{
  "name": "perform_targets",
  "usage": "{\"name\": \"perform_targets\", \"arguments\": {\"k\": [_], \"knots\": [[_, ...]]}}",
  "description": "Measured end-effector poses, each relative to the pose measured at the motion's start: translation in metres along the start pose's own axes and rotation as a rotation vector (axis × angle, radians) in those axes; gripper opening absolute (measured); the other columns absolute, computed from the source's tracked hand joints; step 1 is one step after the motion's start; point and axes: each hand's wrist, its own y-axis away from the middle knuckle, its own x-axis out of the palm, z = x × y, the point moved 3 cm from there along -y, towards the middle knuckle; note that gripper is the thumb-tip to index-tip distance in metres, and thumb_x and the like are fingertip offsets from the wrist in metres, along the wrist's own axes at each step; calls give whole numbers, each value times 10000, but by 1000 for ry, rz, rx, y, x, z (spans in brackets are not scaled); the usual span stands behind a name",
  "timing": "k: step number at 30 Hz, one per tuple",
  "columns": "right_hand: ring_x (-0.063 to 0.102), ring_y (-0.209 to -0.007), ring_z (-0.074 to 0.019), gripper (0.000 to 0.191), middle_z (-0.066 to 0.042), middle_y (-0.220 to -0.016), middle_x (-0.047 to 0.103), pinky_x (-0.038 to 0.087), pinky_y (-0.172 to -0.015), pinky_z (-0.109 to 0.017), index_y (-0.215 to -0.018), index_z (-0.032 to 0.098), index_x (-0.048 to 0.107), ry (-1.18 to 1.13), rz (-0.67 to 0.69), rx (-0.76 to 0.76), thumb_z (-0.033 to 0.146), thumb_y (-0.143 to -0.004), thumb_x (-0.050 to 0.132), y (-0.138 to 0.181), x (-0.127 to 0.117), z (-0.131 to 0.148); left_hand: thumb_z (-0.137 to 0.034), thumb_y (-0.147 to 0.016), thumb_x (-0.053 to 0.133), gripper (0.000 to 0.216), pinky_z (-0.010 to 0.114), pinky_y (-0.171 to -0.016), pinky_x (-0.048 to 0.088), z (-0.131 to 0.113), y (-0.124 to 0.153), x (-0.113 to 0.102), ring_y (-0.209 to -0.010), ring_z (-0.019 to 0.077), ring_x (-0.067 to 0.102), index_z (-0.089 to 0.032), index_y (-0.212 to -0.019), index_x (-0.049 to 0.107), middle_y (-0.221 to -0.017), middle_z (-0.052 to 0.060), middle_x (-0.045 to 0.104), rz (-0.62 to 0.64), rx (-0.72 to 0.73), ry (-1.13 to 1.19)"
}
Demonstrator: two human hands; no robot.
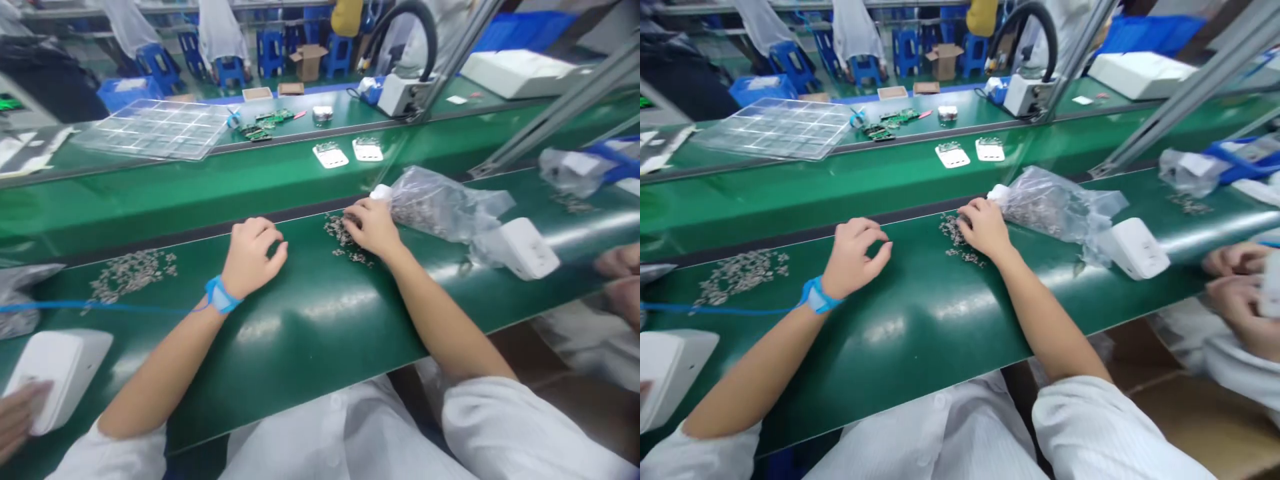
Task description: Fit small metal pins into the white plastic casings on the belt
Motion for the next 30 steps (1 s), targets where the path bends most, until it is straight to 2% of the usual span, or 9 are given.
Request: {"name": "perform_targets", "arguments": {"k": [4, 8, 11, 13, 17, 19, 24, 27, 30], "knots": [[504, -1125, -390, 372, -150, -1233, 616, 465, -850, -518, -1212, 239, 696, 22, 91, 38, 423, -899, 615, 11, 12, 10, -258, -880, 599, 232, 396, -864, 444, -14, -40, 72, -1087, 261, 610, -156, -1078, 662, -1135, 106, 687, 133, 12, 90], [569, -1009, -311, 347, -147, -1083, 646, 478, -873, -457, -1182, 175, 661, -49, 83, 19, 402, -935, 572, 6, 14, 12, -359, -926, 593, 413, 433, -963, 427, -19, -43, 106, -1243, 293, 544, -172, -1294, 608, -1336, 114, 635, 267, 136, 115], [586, -849, -235, 232, -98, -939, 648, 490, -811, -398, -1053, 174, 633, -109, 23, 77, 338, -977, 486, 2, 7, 4, -389, -963, 556, 340, 460, -944, 405, -21, -35, 107, -1195, 291, 568, -188, -1223, 642, -1272, 106, 667, 322, 191, 84], [556, -727, -188, 195, -43, -836, 617, 483, -726, -361, -1001, 201, 609, -224, -91, 142, 332, -990, 466, 1, -2, -2, -362, -969, 552, 282, 455, -899, 401, -20, -33, 105, -1152, 286, 585, -179, -1155, 658, -1220, 113, 678, 333, 166, 74], [517, -671, -139, 199, -3, -833, 571, 454, -622, -308, -999, 252, 593, -665, -402, 259, 445, -973, 551, 3, -13, -14, -342, -970, 564, 232, 440, -855, 392, -20, -34, 105, -1122, 287, 584, -169, -1095, 654, -1188, 117, 672, 343, 157, 86], [516, -662, -126, 232, 3, -856, 552, 444, -578, -288, -1012, 276, 573, -837, -465, 334, 495, -943, 598, 4, -7, -21, -337, -973, 561, 208, 437, -842, 384, -20, -35, 106, -1108, 291, 581, -167, -1055, 648, -1162, 118, 672, 340, 154, 89], [561, -668, -128, 317, 5, -891, 537, 454, -526, -275, -1014, 295, 514, -1142, -390, 504, 442, -820, 718, 3, 10, -40, -258, -982, 513, 135, 428, -825, 365, -19, -36, 106, -1050, 273, 583, -175, -993, 619, -1114, 100, 685, 337, 149, 102], [607, -777, -158, 315, -20, -976, 589, 531, -640, -322, -1042, 292, 522, -1119, -297, 470, 336, -779, 690, 2, 5, -45, -196, -959, 493, 114, 426, -823, 359, -19, -36, 105, -1033, 264, 588, -181, -986, 603, -1091, 92, 687, 325, 145, 127], [589, -758, -156, 294, -33, -994, 614, 527, -650, -332, -1040, 284, 522, -1030, -308, 450, 294, -767, 631, 3, -6, -50, -129, -908, 482, 153, 434, -825, 357, -17, -36, 105, -1039, 271, 589, -191, -983, 599, -1067, 91, 689, 300, 127, 146]]}}
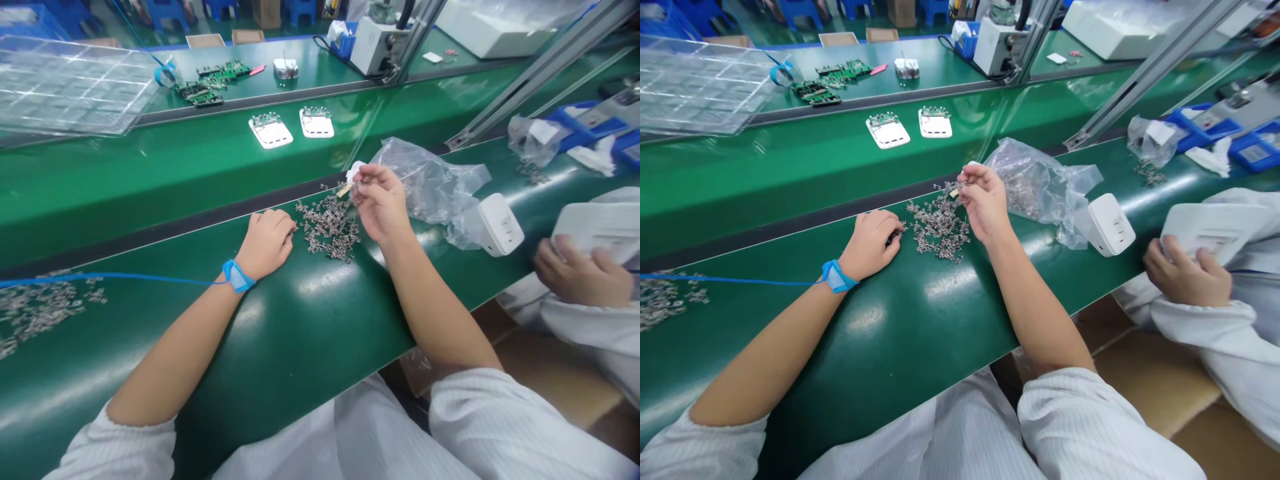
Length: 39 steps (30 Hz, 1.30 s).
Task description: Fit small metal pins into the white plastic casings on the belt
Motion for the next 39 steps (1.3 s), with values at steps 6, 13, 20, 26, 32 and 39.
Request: {"name": "perform_targets", "arguments": {"k": [6, 13, 20, 26, 32, 39], "knots": [[457, -561, -91, 279, 4, -950, 632, 390, -482, -270, -1031, 293, 477, 72, 24, -65, 465, -878, 634, -4, -6, 3, -101, -860, 474, 213, 436, -806, 365, 3, 1, 0, -991, 284, 591, -192, -993, 613, -1062, 107, 695, -23, -33, -26], [541, -519, -94, 327, 9, -842, 716, 471, -547, -284, -992, 262, 558, 167, -27, -119, 571, -909, 628, -1, -5, 7, -144, -951, 418, 229, 400, -810, 389, 8, 1, -2, -1014, 264, 624, -165, -1073, 611, -1081, 103, 708, -104, -104, -8], [682, -764, -156, 248, -13, -874, 723, 526, -708, -325, -1028, 244, 613, 313, -11, -193, 476, -941, 592, -2, -9, 4, -199, -960, 481, 132, 381, -800, 393, 11, 2, -4, -884, 215, 639, -202, -1020, 598, -999, 62, 704, -173, -152, 68], [651, -872, -215, 293, -60, -984, 725, 509, -762, -372, -1030, 225, 669, 571, 263, -277, 480, -885, 642, 7, 0, 16, -144, -889, 523, 122, 381, -812, 408, 8, 3, -6, -887, 217, 633, -207, -970, 589, -948, 47, 687, -201, -131, 40], [534, -1078, -334, 371, -126, -1098, 663, 418, -947, -501, -1060, 206, 708, 974, 713, -378, 531, -906, 619, 20, 19, 14, -200, -935, 520, 84, 384, -863, 440, 8, 4, -8, -970, 222, 647, -214, -950, 602, -986, 50, 711, -240, -132, 92], [597, -889, -236, 280, -81, -928, 671, 461, -839, -393, -943, 217, 657, 733, 519, -360, 431, -985, 481, 17, 17, 24, -253, -968, 525, 89, 387, -865, 458, 13, 4, -7, -954, 219, 646, -210, -938, 597, -964, 52, 712, -266, -160, 116]]}}
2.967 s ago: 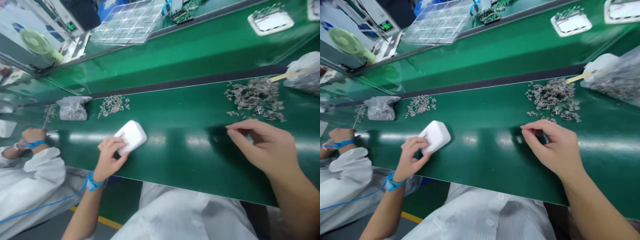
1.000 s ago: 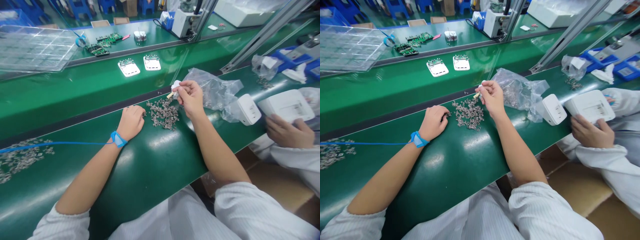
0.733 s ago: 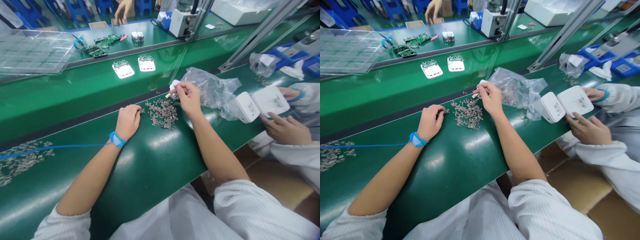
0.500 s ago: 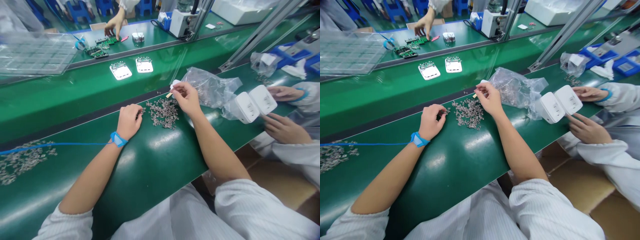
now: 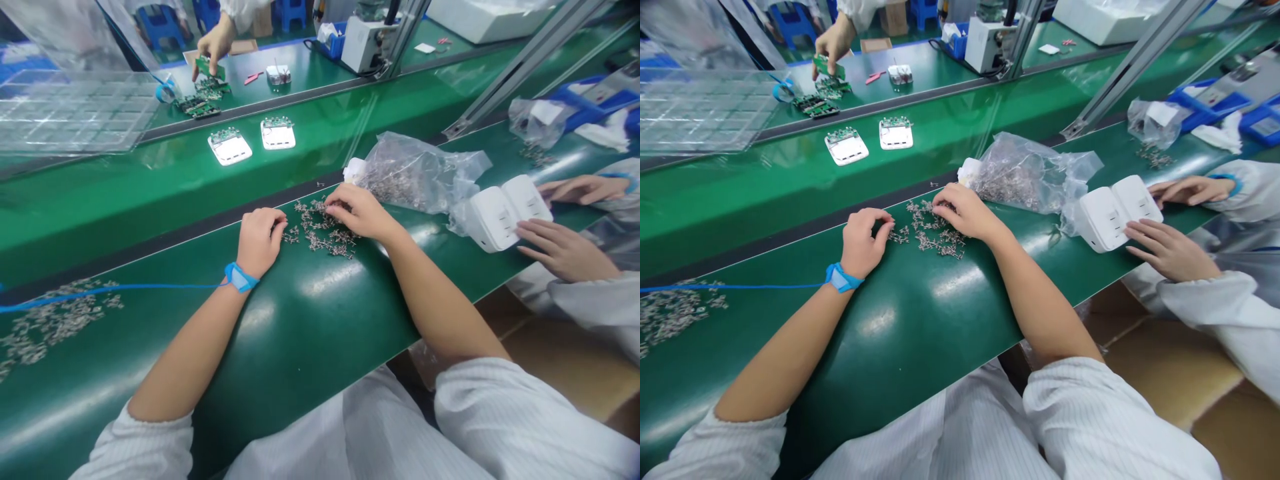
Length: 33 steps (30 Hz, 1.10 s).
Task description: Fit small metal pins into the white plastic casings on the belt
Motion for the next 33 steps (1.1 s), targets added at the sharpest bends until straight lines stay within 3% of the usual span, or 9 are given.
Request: {"name": "perform_targets", "arguments": {"k": [6, 12, 17, 21, 25, 29, 33], "knots": [[531, -684, -170, 385, -19, -783, 597, 462, -647, -342, -874, 254, 626, -338, -377, 169, 633, -905, 563, 0, -6, -6, -183, -932, 518, 93, 348, -855, 517, 4, -1, 4, -922, 192, 637, -201, -1012, 562, -998, 65, 666, -4, -31, 90], [536, -702, -171, 412, -15, -816, 574, 497, -656, -354, -955, 282, 619, -573, -367, 196, 653, -796, 704, 0, -2, -16, -63, -902, 412, 261, 353, -910, 536, 5, 1, 7, -962, 183, 651, -199, -1077, 550, -1035, 71, 651, 60, 56, 132], [579, -732, -173, 371, -16, -854, 610, 527, -699, -364, -979, 273, 620, -601, -355, 200, 586, -806, 721, -1, 3, -20, -98, -930, 427, 211, 340, -881, 535, 5, 2, 7, -944, 184, 648, -192, -1053, 569, -1012, 71, 657, 26, 66, 111], [636, -829, -211, 298, -52, -967, 664, 544, -765, -401, -1051, 257, 620, -497, -301, 160, 496, -874, 639, -2, 5, -16, -162, -955, 452, 156, 342, -844, 517, 4, 1, 5, -948, 198, 645, -194, -1024, 588, -1005, 76, 670, 35, 30, 50], [595, -1083, -306, 232, -112, -1117, 655, 460, -965, -488, -1005, 220, 672, 34, -136, 64, 412, -921, 573, 1, -5, 2, -191, -932, 518, 149, 392, -864, 456, -2, 1, 1, -1058, 242, 618, -204, -1034, 626, -1096, 84, 691, 33, 42, -59], [583, -982, -312, 287, -136, -1053, 617, 457, -884, -445, -1003, 177, 673, 330, 148, 157, 433, -876, 647, 10, -9, 8, -227, -918, 571, 115, 417, -823, 366, -8, 1, 1, -1007, 246, 587, -217, -848, 661, -999, 58, 689, 68, 72, -129], [598, -948, -291, 280, -155, -1089, 627, 445, -832, -396, -1133, 145, 643, 341, 210, 211, 291, -903, 579, 11, -3, 6, -249, -921, 581, 104, 412, -809, 324, -11, 1, 4, -959, 233, 569, -212, -877, 668, -952, 53, 673, 135, 93, -153]]}}
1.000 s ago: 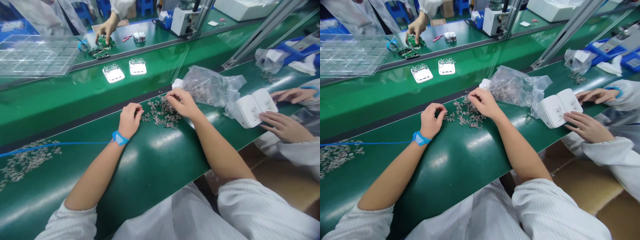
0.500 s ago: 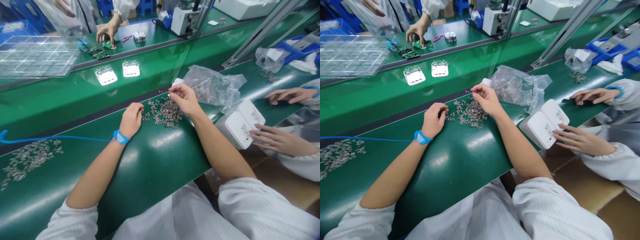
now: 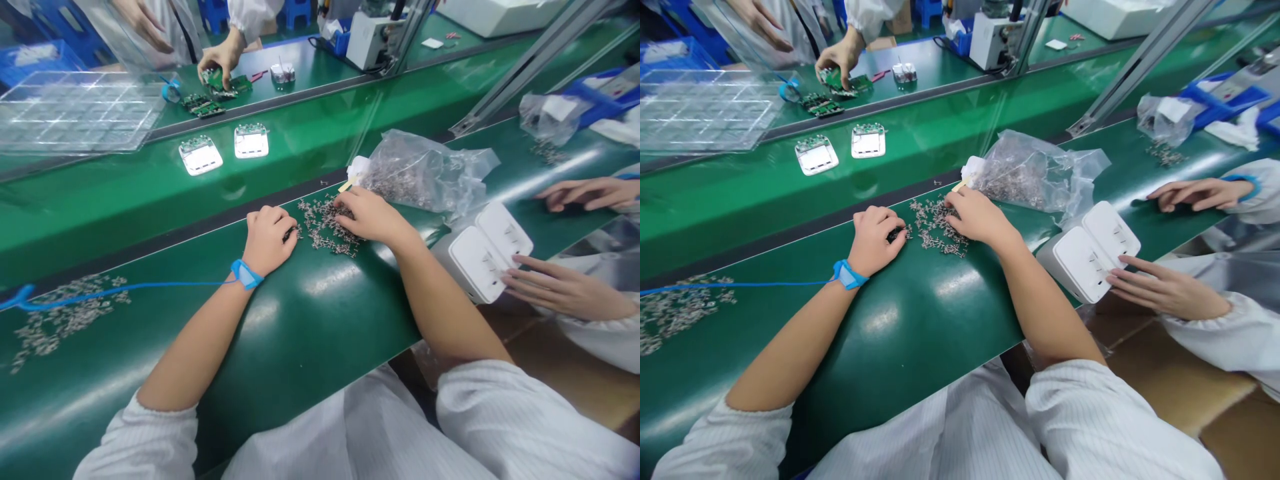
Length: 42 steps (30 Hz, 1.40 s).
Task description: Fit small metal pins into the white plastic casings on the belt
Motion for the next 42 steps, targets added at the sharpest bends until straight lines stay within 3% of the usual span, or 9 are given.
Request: {"name": "perform_targets", "arguments": {"k": [3, 12, 21, 25, 28, 31, 35, 38, 42], "knots": [[605, -940, -265, 191, -122, -993, 654, 436, -820, -367, -1014, 161, 663, -74, -36, -73, 185, -899, 512, -4, 0, 5, -247, -914, 597, 80, 405, -802, 319, 0, 0, 0, -957, 229, 566, -206, -893, 663, -957, 48, 674, -19, 4, -4], [591, -707, -171, 129, -35, -830, 685, 454, -719, -315, -933, 180, 678, -399, -378, -129, 237, -892, 569, -1, -22, 16, -222, -908, 586, 83, 401, -813, 340, 2, 1, 1, -972, 234, 578, -199, -946, 656, -984, 52, 680, 8, 33, 17], [642, -703, -133, 183, -57, -1005, 653, 495, -677, -291, -958, 182, 650, -530, -275, -168, 133, -837, 523, -4, -10, 13, -233, -923, 562, 105, 408, -812, 353, 2, 0, 2, -979, 246, 580, -196, -960, 653, -997, 66, 685, 23, 42, 18], [591, -583, -117, 138, -5, -816, 612, 465, -575, -267, -980, 188, 632, -675, -214, -78, 247, -875, 565, -3, -6, 13, -234, -922, 560, 108, 406, -806, 354, 2, 0, 2, -986, 250, 578, -196, -964, 652, -1001, 68, 686, 28, 41, 14], [570, -609, -138, 148, 0, -744, 626, 460, -618, -285, -967, 187, 654, -567, -280, -19, 278, -873, 585, -4, -7, 9, -241, -925, 559, 110, 407, -799, 352, 2, 0, 2, -988, 250, 577, -196, -964, 651, -1006, 69, 685, 37, 41, 11], [594, -722, -172, 140, -45, -835, 669, 485, -741, -323, -928, 178, 679, -354, -353, 30, 223, -852, 570, -19, -6, -2, -245, -923, 563, 103, 407, -798, 353, 3, -1, 3, -986, 248, 578, -196, -948, 649, -1000, 67, 684, 40, 28, 26], [597, -836, -221, 141, -107, -952, 679, 481, -867, -382, -904, 161, 699, -192, -260, 76, 204, -818, 595, -61, 6, -16, -236, -920, 556, 92, 402, -816, 361, 7, -2, 2, -993, 242, 577, -196, -919, 640, -978, 65, 683, 17, -14, 64], [581, -851, -243, 125, -102, -888, 675, 475, -881, -399, -871, 166, 705, -176, -212, 62, 175, -786, 614, -88, 16, -17, -233, -926, 549, 97, 395, -816, 366, 7, -2, 1, -986, 235, 582, -197, -905, 636, -971, 65, 685, 1, -14, 53], [588, -927, -259, 293, -105, -907, 686, 461, -914, -402, -1066, 154, 700, -177, -193, -7, 123, -824, 537, -90, 15, -11, -217, -919, 549, 97, 380, -799, 369, 6, -1, 0, -955, 226, 589, -194, -895, 641, -954, 64, 687, -9, -10, 46]]}}
